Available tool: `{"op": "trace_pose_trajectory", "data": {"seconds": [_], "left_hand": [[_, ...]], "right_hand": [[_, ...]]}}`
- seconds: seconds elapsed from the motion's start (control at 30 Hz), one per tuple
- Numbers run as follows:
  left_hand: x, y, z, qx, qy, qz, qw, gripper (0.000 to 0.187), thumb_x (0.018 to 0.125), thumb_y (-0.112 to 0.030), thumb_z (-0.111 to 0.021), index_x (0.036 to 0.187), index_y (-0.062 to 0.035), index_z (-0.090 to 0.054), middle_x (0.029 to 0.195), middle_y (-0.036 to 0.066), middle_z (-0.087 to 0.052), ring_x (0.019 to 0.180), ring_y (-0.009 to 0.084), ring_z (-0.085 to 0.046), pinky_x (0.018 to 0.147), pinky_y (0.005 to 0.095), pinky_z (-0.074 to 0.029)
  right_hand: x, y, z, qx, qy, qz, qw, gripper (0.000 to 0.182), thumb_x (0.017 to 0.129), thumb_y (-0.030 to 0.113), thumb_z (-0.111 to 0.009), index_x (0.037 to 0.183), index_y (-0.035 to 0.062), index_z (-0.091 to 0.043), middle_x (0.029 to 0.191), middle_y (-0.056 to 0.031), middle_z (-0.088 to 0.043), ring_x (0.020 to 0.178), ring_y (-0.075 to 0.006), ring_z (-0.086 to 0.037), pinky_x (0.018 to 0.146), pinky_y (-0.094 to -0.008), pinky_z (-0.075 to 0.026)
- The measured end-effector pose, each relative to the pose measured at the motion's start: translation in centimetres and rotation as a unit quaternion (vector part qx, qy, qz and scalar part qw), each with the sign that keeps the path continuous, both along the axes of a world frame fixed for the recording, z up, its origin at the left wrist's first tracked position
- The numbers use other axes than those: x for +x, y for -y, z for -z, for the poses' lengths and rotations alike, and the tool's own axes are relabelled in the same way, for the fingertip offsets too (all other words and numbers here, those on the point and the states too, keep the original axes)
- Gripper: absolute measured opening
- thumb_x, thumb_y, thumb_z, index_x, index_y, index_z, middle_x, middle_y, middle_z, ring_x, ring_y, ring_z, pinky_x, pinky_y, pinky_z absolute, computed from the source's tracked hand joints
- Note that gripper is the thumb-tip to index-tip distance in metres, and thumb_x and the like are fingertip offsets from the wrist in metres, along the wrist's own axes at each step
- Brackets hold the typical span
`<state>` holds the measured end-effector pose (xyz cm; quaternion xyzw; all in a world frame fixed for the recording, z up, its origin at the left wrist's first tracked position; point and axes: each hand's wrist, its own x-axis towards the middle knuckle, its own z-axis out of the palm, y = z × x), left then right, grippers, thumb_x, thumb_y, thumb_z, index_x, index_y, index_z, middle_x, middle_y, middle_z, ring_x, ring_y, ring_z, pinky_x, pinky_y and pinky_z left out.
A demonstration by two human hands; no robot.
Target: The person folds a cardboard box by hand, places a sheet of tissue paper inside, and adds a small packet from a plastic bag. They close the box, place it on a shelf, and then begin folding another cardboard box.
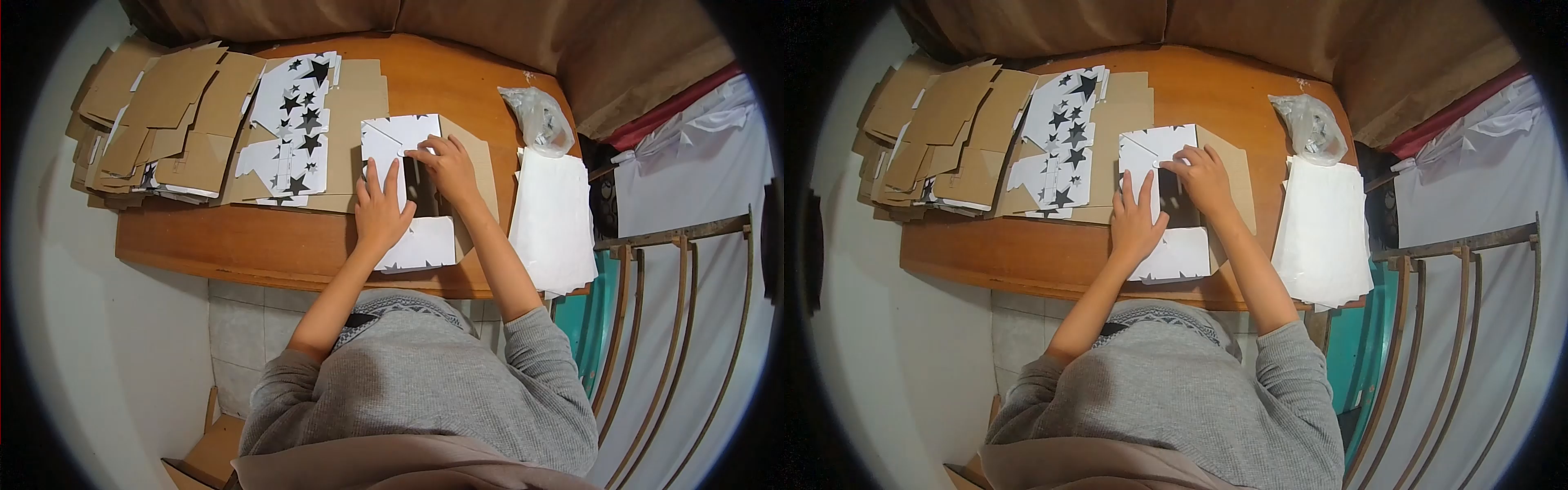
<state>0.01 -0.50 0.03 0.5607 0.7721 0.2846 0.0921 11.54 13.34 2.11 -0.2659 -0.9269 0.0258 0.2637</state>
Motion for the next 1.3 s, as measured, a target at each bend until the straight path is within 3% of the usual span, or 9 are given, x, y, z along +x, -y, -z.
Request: {"op": "trace_pose_trajectory", "data": {"seconds": [0.47,0.7,0.8,0.83,0.87,1.0,1.13,1.23,1.3], "left_hand": [[0.5,-0.2,0.0,-0.006,0.0,0.009,1.0,0.078,0.076,-0.029,-0.065,0.144,-0.0171,-0.03,0.151,0.017,-0.018,0.122,0.0531,-0.031,0.095,0.0576,-0.039],[0.5,-0.3,0.5,0.005,-0.033,-0.005,0.999,0.077,0.076,-0.031,-0.066,0.143,-0.0145,-0.032,0.15,0.017,-0.02,0.125,0.051,-0.029,0.087,0.06,-0.045],[-0.1,-0.3,0.8,0.039,-0.011,0.0,0.999,0.076,0.076,-0.029,-0.067,0.143,-0.0145,-0.033,0.149,0.017,-0.021,0.124,0.0504,-0.029,0.092,0.0573,-0.042],[-0.2,-0.3,0.9,0.065,0.002,0.007,0.998,0.077,0.075,-0.028,-0.067,0.142,-0.0145,-0.033,0.148,0.018,-0.022,0.124,0.0501,-0.029,0.096,0.0558,-0.041],[-0.2,-0.3,1.0,0.065,0.002,0.008,0.998,0.077,0.075,-0.028,-0.067,0.142,-0.0145,-0.033,0.148,0.018,-0.022,0.124,0.0501,-0.029,0.096,0.0558,-0.041],[-0.6,-0.4,0.6,0.076,0.052,0.016,0.996,0.079,0.073,-0.026,-0.069,0.142,-0.0096,-0.033,0.147,0.02,-0.023,0.125,0.0465,-0.03,0.1,0.0523,-0.037],[-0.7,-0.6,1.4,0.128,0.123,-0.007,0.984,0.083,0.071,-0.023,-0.073,0.14,-0.0006,-0.033,0.146,0.022,-0.025,0.13,0.0411,-0.031,0.102,0.0494,-0.036],[-1.0,-0.4,1.4,0.137,0.173,-0.013,0.975,0.084,0.069,-0.022,-0.076,0.138,0.0026,-0.035,0.146,0.022,-0.027,0.131,0.0401,-0.034,0.103,0.0468,-0.037],[-1.0,-0.3,1.4,0.135,0.185,-0.022,0.973,0.082,0.069,-0.023,-0.077,0.136,0.0031,-0.038,0.146,0.024,-0.028,0.13,0.0412,-0.037,0.103,0.0446,-0.038]], "right_hand": [[1.1,0.8,0.7,-0.038,0.034,0.0,0.999,0.051,0.073,-0.001,-0.062,0.117,0.0244,-0.063,0.121,-0.0059,-0.056,0.113,-0.0266,-0.053,0.108,-0.0497,-0.03],[3.1,3.3,-1.4,-0.102,-0.193,0.158,0.963,0.044,0.08,0.011,-0.062,0.123,0.0093,-0.055,0.125,-0.0209,-0.048,0.117,-0.0393,-0.043,0.1,-0.0481,-0.034],[5.5,4.5,-2.4,-0.065,-0.082,0.363,0.926,0.045,0.083,0.008,-0.06,0.126,0.0031,-0.051,0.125,-0.0201,-0.051,0.116,-0.0346,-0.048,0.099,-0.0408,-0.038],[6.6,4.5,-2.2,-0.211,-0.117,0.37,0.897,0.047,0.084,0.008,-0.059,0.129,0.0019,-0.048,0.124,-0.0198,-0.053,0.111,-0.0312,-0.052,0.095,-0.0379,-0.041],[7.2,4.6,-2.0,-0.351,-0.151,0.368,0.848,0.049,0.086,0.008,-0.058,0.133,0.0008,-0.045,0.124,-0.0194,-0.055,0.106,-0.0277,-0.057,0.091,-0.035,-0.044],[6.5,6.8,-5.2,-0.383,-0.17,0.181,0.89,0.056,0.089,0.001,-0.05,0.142,0.0014,-0.033,0.132,-0.0154,-0.053,0.108,-0.0213,-0.058,0.088,-0.0295,-0.046],[2.7,8.9,-4.6,-0.292,-0.076,-0.014,0.953,0.076,0.075,-0.011,-0.042,0.147,0.0064,-0.024,0.15,-0.0211,-0.025,0.139,-0.0403,-0.022,0.114,-0.0451,-0.019],[0.3,10.9,-5.5,-0.269,0.136,0.129,0.945,0.071,0.085,0.005,-0.049,0.148,0.0243,-0.024,0.154,-0.0153,-0.016,0.137,-0.0512,-0.012,0.104,-0.0692,-0.018],[-0.2,11.2,-4.5,-0.24,0.163,0.148,0.945,0.067,0.086,0.009,-0.049,0.147,0.0271,-0.025,0.154,-0.0141,-0.016,0.138,-0.0506,-0.012,0.101,-0.072,-0.019]]}}
